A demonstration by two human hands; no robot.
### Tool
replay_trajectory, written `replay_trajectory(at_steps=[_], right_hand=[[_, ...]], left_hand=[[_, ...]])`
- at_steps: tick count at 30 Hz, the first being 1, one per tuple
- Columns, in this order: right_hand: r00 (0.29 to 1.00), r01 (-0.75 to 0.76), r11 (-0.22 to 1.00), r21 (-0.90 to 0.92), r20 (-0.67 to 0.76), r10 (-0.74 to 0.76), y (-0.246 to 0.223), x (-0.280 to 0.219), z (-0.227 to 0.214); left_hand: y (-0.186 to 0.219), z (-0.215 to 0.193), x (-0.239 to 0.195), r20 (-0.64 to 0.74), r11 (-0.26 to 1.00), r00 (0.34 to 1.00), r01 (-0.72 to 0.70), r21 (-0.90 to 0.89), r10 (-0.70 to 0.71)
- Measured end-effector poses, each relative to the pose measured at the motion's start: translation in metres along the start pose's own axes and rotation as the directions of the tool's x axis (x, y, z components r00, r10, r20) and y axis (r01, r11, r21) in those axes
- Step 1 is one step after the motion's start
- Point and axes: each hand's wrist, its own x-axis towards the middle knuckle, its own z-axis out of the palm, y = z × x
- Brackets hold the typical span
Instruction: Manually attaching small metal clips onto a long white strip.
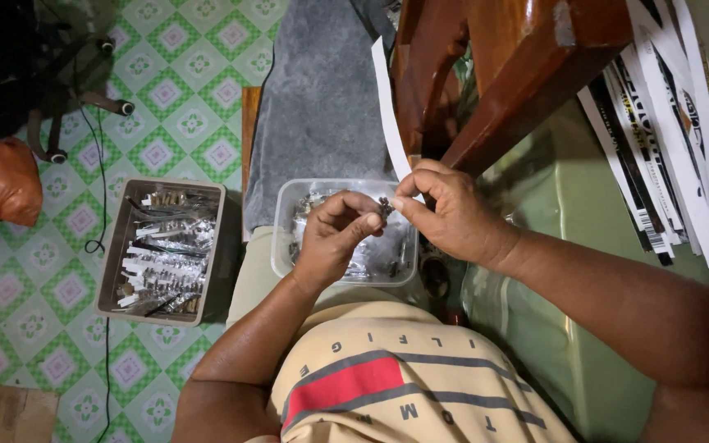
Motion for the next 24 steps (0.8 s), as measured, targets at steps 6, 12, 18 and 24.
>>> replay_trajectory(at_steps=[6, 12, 18, 24], right_hand=[[1.0, 0.009, 1.0, 0.0, 0.0, -0.009, -0.002, 0.0, -0.002], [1.0, 0.006, 1.0, 0.001, 0.008, -0.006, -0.002, 0.001, -0.003], [0.999, 0.028, 1.0, 0.004, 0.017, -0.028, -0.003, -0.001, -0.001], [1.0, 0.018, 1.0, 0.005, 0.02, -0.018, -0.003, 0.0, -0.004]], left_hand=[[0.001, 0.006, 0.0, -0.048, 1.0, 0.999, -0.007, 0.025, 0.008], [0.001, 0.007, 0.0, -0.084, 0.999, 0.996, -0.014, 0.04, 0.018], [-0.003, 0.009, 0.0, -0.104, 0.999, 0.994, -0.039, 0.029, 0.042], [-0.01, 0.01, -0.001, -0.115, 0.999, 0.993, -0.024, -0.032, 0.021]])
